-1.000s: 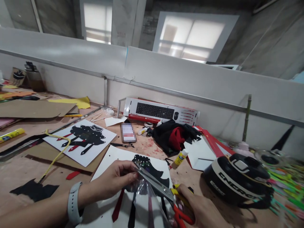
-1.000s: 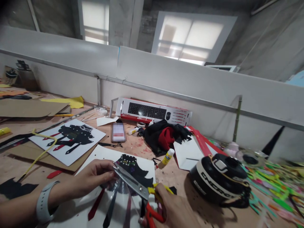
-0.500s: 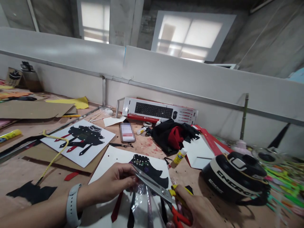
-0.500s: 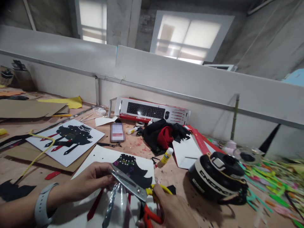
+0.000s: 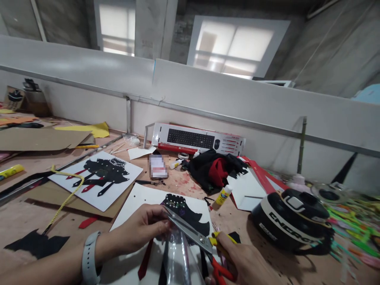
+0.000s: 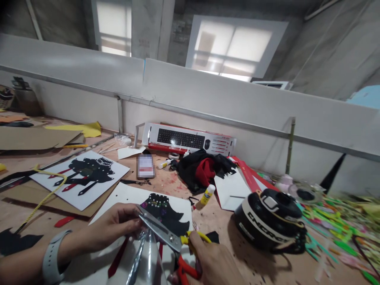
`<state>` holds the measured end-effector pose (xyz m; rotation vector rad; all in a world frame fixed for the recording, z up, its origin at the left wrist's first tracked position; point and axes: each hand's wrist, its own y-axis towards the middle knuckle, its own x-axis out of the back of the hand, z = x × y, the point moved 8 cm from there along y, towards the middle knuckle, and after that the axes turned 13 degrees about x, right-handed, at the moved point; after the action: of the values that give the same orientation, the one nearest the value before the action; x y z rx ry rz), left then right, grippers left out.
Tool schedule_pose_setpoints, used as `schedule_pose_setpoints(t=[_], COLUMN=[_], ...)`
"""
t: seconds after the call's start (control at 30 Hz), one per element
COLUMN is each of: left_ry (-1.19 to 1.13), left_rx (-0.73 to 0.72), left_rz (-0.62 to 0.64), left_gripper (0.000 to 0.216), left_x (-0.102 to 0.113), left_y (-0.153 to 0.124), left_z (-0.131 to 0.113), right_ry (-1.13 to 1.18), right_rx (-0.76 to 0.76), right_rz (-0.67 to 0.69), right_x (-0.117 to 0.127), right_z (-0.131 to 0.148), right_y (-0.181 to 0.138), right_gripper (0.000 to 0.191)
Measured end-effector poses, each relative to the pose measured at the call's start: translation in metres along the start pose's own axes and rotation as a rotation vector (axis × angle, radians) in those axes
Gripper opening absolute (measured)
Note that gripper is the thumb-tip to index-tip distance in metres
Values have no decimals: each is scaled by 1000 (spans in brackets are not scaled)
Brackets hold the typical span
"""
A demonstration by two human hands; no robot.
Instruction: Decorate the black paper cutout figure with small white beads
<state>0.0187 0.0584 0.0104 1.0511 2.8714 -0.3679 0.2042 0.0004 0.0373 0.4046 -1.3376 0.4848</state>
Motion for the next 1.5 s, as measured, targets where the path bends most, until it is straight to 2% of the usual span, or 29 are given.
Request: schedule_pose_setpoints(t=[0.3,0.57,0.7,1.07,1.2,1.37,1.43,1.5], left_ry=[-14,5,-11,-19,-17,-49,-59,-69], left_rx=[-99,-146,-134,-126,-92,-4,-4,-34], left_rz=[28,14,12,2,23,98,65,-21], left_gripper=[29,30,30,29,30,30,32,29], left_x=[-4,-4,-4,-2,-2,0,10,25], left_y=[-3,-5,-5,-3,-1,1,1,0], left_z=[-10,-13,-11,-6,-2,-2,-7,-14], right_ry=[17,44,24,-120,-123,-124,-114,-103], right_rx=[-58,18,7,44,94,33,16,11], right_rz=[55,68,46,-152,-177,-200,-243,-292], right_x=[-3,0,-3,-26,-20,-3,3,8], right_z=[-3,7,1,-17,-11,-4,-5,-8], right_y=[-2,1,-1,-11,-10,-10,-12,-15], right_gripper=[30,24,28,31,29,25,27,26])
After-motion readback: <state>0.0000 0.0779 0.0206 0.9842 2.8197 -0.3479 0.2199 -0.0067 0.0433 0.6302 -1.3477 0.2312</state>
